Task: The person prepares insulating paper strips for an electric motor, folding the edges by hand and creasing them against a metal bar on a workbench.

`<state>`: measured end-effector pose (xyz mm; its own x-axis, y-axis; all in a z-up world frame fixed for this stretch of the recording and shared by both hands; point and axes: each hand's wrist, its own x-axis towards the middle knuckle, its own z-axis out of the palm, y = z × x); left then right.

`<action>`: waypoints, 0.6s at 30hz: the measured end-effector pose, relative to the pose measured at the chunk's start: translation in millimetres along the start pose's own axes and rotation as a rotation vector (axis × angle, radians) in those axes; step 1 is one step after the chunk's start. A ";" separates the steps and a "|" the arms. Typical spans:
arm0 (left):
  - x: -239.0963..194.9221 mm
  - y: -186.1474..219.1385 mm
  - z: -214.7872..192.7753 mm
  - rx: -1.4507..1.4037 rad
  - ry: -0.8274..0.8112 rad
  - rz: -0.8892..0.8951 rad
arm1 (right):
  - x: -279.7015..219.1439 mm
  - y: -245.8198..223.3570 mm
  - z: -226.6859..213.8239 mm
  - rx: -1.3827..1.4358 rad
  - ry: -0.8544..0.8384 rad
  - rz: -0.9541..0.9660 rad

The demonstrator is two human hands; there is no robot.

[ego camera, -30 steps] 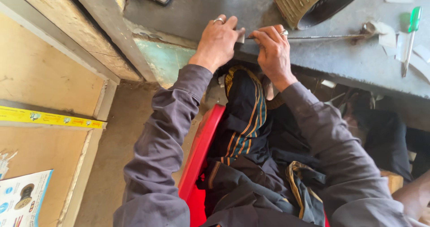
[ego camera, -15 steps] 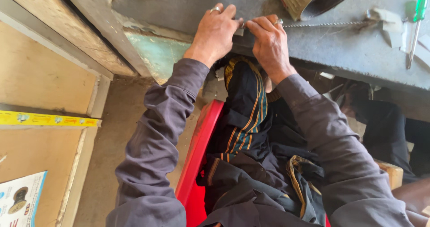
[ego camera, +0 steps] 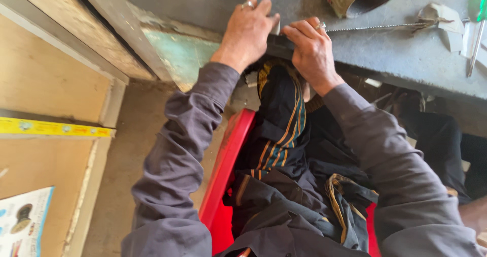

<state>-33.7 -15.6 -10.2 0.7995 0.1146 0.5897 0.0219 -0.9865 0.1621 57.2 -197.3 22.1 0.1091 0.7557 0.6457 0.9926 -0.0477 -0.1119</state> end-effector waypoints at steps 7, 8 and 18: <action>2.7 -3.4 -6.5 -0.119 -0.045 -0.056 | 23.0 7.2 -3.7 -0.003 0.063 0.049; 1.2 -5.6 -6.6 -0.129 -0.053 -0.062 | 22.9 7.0 -1.9 -0.006 0.041 0.040; 4.5 -10.2 3.3 -0.153 0.032 -0.048 | 19.3 1.5 12.6 -0.043 0.011 0.061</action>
<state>-28.3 -5.4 -11.8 0.7803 0.1672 0.6026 -0.0342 -0.9508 0.3080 60.1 -174.6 24.9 0.1694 0.7435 0.6469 0.9855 -0.1210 -0.1190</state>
